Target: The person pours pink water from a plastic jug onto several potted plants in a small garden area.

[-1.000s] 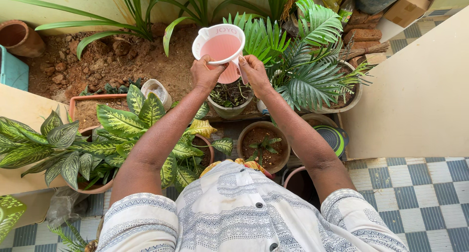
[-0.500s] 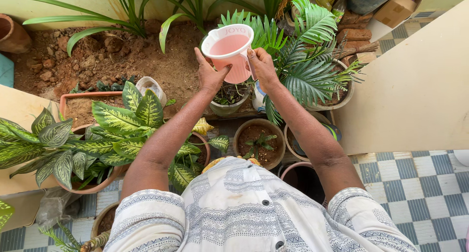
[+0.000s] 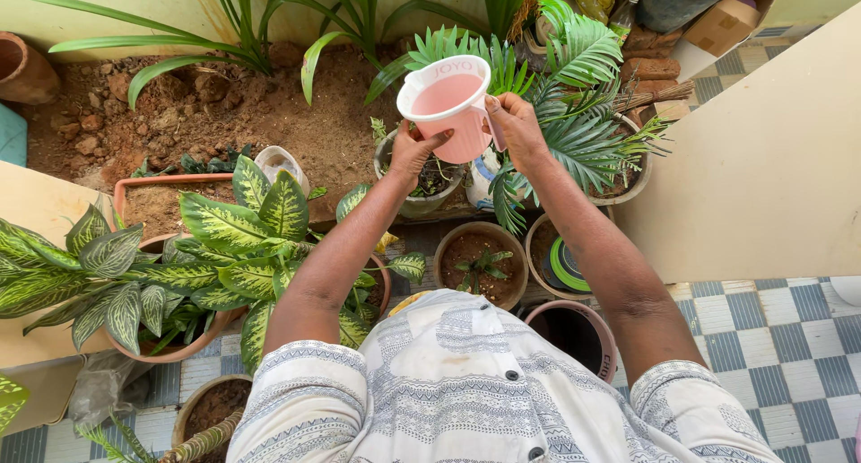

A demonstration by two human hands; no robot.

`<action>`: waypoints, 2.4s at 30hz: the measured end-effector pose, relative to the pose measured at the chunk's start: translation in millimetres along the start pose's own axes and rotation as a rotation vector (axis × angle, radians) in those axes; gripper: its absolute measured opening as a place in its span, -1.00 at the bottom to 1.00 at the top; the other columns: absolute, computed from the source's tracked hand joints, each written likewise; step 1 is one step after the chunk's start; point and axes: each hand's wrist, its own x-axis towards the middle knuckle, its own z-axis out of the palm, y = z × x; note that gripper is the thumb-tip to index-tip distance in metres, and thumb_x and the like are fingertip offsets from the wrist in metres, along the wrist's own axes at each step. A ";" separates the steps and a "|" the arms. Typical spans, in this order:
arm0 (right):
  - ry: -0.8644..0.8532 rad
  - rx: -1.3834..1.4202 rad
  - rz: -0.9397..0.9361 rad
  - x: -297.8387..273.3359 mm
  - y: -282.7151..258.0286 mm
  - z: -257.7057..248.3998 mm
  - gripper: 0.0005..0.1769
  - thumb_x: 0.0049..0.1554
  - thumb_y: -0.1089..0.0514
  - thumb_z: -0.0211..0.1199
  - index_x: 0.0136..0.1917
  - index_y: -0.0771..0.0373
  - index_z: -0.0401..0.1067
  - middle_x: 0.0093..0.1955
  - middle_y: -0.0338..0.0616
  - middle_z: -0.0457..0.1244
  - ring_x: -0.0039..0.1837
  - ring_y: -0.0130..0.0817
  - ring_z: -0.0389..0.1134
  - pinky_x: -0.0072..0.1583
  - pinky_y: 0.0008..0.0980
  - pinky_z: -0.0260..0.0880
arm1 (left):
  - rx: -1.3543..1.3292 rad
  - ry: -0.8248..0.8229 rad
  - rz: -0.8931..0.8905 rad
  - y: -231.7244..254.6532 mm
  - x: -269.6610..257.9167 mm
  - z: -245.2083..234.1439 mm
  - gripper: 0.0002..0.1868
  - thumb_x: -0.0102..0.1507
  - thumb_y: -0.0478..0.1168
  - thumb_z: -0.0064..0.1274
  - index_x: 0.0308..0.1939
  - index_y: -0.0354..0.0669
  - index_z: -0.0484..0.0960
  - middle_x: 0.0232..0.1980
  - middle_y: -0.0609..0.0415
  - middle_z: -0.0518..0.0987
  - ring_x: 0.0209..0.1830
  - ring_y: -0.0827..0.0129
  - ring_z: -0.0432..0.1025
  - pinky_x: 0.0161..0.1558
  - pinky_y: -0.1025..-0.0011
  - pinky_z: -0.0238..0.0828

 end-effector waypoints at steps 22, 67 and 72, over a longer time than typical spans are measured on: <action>-0.046 -0.182 0.067 0.8 -46.2 -29.8 -0.74 0.34 0.03 0.23 0.06 0.29 0.47 -0.13 -0.23 0.36 -0.09 -0.50 0.39 0.03 -0.48 0.47 | -0.321 -0.113 -0.093 -33.9 -5.1 34.9 -0.10 -0.01 -0.10 0.54 0.30 -0.27 0.38 0.19 -0.04 0.56 0.20 0.22 0.46 0.17 0.25 0.42; -0.019 -0.848 -0.009 27.3 -111.0 -14.8 -0.63 0.39 -0.04 0.14 0.12 0.33 0.49 -0.11 -0.21 0.38 -0.01 -0.56 0.40 0.04 -0.44 0.41 | -0.717 -0.042 -0.100 -44.3 -2.4 106.3 0.06 -0.02 -0.14 0.52 0.42 -0.23 0.19 0.38 -0.12 0.38 0.43 0.15 0.29 0.50 0.20 0.19; -0.024 -0.813 -0.044 33.8 -110.6 -12.5 -0.65 0.38 -0.04 0.16 0.13 0.33 0.48 -0.10 -0.23 0.38 -0.01 -0.55 0.40 0.03 -0.46 0.42 | -0.748 -0.016 -0.092 -42.0 -1.3 108.9 0.00 0.00 -0.16 0.51 0.39 -0.23 0.22 0.33 -0.11 0.43 0.39 0.15 0.34 0.47 0.21 0.25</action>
